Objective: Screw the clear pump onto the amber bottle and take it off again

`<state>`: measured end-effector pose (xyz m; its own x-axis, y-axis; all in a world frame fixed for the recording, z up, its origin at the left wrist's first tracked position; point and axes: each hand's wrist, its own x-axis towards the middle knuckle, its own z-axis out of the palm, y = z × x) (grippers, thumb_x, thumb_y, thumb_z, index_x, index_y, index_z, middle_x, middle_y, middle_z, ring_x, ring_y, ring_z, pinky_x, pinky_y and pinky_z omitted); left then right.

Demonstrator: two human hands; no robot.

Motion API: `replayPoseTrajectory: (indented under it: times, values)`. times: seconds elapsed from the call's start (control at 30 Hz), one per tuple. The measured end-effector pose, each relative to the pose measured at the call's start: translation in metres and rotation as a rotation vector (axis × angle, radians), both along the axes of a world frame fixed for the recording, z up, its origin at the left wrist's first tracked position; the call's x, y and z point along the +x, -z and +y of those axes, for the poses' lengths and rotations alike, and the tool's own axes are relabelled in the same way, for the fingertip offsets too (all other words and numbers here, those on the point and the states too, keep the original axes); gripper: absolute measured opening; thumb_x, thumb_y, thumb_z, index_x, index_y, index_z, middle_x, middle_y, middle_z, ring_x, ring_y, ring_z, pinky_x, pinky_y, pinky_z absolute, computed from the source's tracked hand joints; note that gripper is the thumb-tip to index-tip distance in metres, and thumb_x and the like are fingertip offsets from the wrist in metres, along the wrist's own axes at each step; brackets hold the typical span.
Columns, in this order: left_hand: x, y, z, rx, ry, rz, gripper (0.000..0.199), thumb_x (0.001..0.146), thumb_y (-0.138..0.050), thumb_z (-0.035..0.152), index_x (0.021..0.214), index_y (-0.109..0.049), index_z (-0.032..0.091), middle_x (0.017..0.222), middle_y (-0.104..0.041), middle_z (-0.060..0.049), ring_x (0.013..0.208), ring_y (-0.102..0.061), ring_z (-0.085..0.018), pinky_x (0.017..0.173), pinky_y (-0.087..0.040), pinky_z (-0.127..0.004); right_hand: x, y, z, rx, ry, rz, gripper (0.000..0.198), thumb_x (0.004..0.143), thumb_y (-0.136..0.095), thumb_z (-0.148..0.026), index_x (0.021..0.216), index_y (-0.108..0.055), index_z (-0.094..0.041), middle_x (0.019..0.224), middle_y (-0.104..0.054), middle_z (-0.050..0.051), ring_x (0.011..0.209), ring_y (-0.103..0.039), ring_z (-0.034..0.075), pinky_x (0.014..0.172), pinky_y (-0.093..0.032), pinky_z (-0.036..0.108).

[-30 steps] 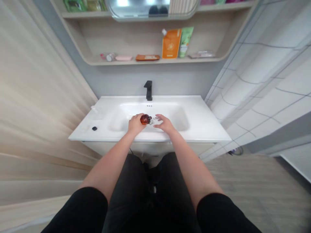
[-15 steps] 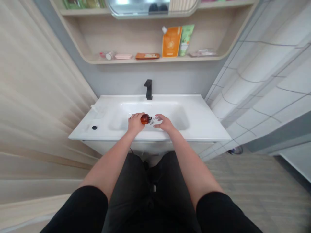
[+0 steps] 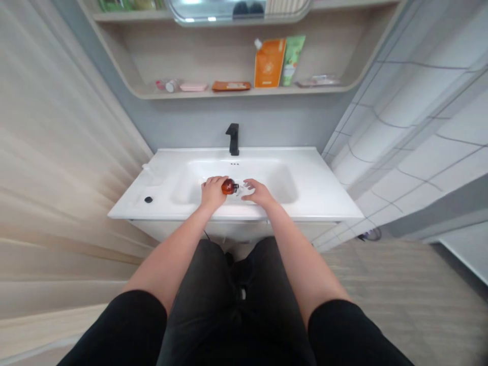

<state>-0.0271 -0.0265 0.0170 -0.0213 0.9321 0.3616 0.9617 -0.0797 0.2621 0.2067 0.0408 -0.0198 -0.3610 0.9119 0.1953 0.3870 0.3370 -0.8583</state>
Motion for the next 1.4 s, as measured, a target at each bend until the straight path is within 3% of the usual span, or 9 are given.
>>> replayPoseTrajectory:
  times: [1.4]
  values:
    - [0.0040,-0.0072,-0.0047,-0.048,-0.017,0.007,0.062,0.093,-0.064,0.020,0.154,-0.064,0.033,0.154,-0.069,-0.009,0.144,-0.055,-0.035,0.116,-0.045,-0.052,-0.0009,-0.0025,-0.0013,-0.026,0.015,-0.013,0.074,0.059,-0.099,-0.025,0.127,-0.072,-0.028,0.119,-0.079,0.003,0.104,-0.074,0.025,0.099,-0.059,0.041]
